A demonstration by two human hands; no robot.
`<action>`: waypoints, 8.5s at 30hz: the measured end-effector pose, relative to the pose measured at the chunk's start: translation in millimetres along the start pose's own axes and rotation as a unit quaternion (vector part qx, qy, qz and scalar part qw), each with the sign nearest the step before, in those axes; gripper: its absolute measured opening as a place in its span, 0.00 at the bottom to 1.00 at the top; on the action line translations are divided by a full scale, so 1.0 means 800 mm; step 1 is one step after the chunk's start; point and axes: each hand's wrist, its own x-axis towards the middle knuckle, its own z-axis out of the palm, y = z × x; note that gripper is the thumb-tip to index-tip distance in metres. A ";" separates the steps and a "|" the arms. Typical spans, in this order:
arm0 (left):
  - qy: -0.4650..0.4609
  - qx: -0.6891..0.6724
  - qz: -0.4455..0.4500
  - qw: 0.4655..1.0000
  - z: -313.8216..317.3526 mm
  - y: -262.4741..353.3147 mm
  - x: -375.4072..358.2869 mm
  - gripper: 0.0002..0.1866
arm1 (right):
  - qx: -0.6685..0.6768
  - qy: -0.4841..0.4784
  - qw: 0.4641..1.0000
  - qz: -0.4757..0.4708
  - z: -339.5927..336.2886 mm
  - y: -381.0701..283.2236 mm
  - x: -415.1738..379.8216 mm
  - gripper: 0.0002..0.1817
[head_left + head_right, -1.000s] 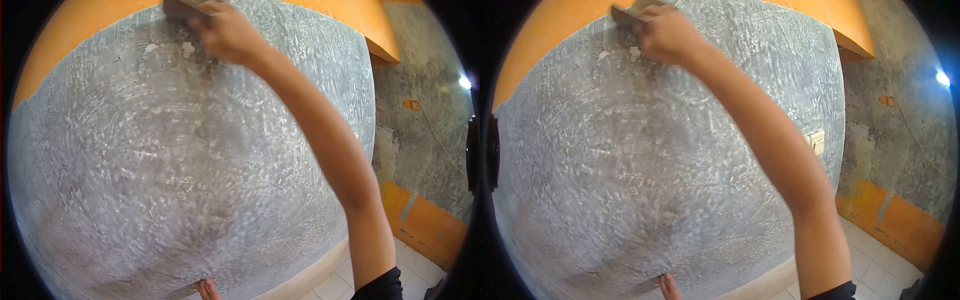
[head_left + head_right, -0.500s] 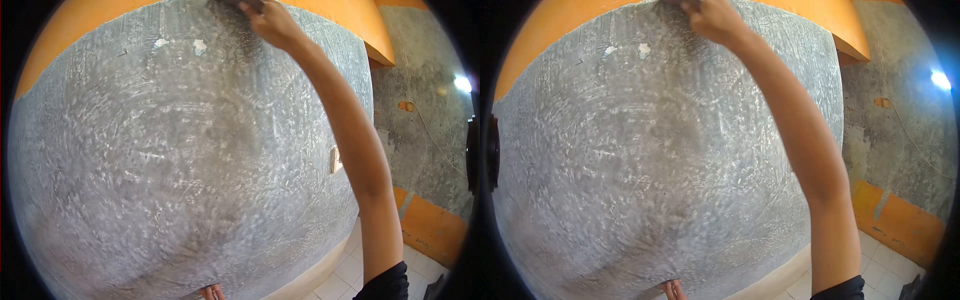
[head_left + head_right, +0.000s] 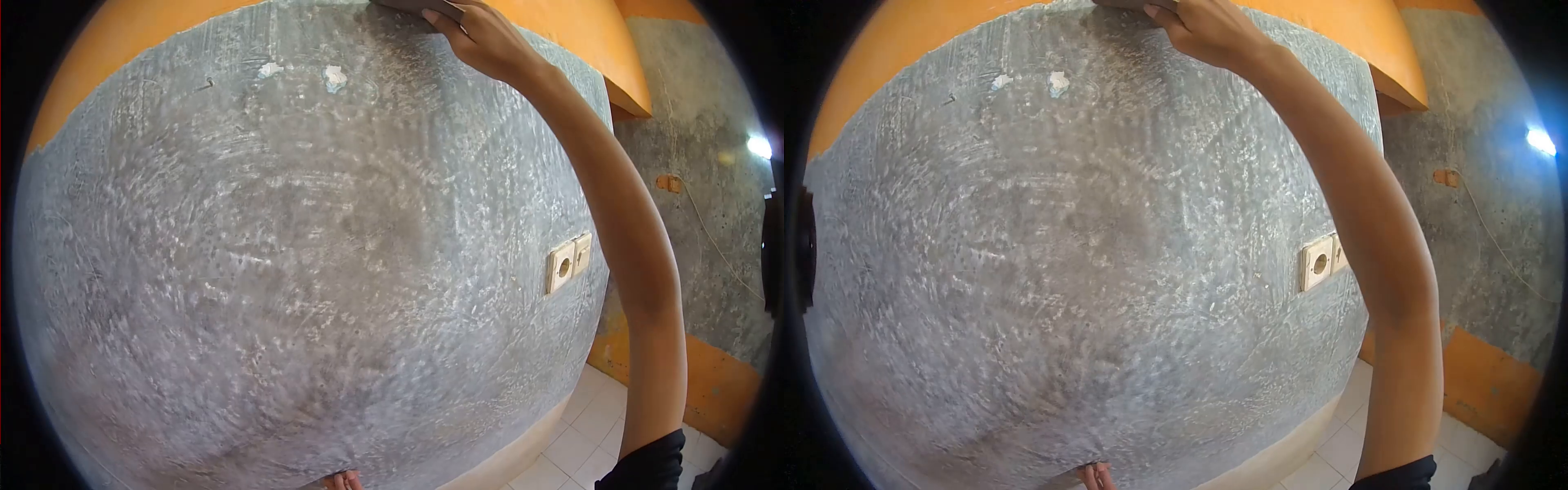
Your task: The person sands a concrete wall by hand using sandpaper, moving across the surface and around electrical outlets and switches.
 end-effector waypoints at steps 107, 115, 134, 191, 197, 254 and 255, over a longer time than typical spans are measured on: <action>0.050 -0.008 0.034 0.998 0.335 0.162 -0.150 0.41 | 0.083 0.057 0.995 0.018 -0.056 0.250 -0.324 0.22; 0.061 0.041 0.050 0.996 0.365 0.217 -0.164 0.40 | 0.061 0.089 0.994 -0.010 -0.067 0.271 -0.367 0.27; 0.067 0.118 -0.113 0.984 0.471 0.205 -0.106 0.49 | 0.035 0.197 0.946 0.254 -0.081 0.386 -0.378 0.19; -0.044 0.030 -0.065 0.996 0.443 0.227 -0.122 0.54 | 0.079 0.139 0.978 0.132 -0.026 0.205 -0.218 0.15; -0.024 0.014 -0.053 0.998 0.446 0.219 -0.131 0.49 | 0.058 0.223 0.972 0.052 -0.014 0.199 -0.253 0.18; 0.054 -0.006 -0.040 0.998 0.449 0.190 -0.142 0.46 | 0.032 0.138 0.950 0.279 -0.069 0.286 -0.381 0.18; 0.049 -0.007 -0.024 0.998 0.450 0.196 -0.142 0.44 | 0.043 0.159 0.943 0.290 -0.066 0.265 -0.413 0.17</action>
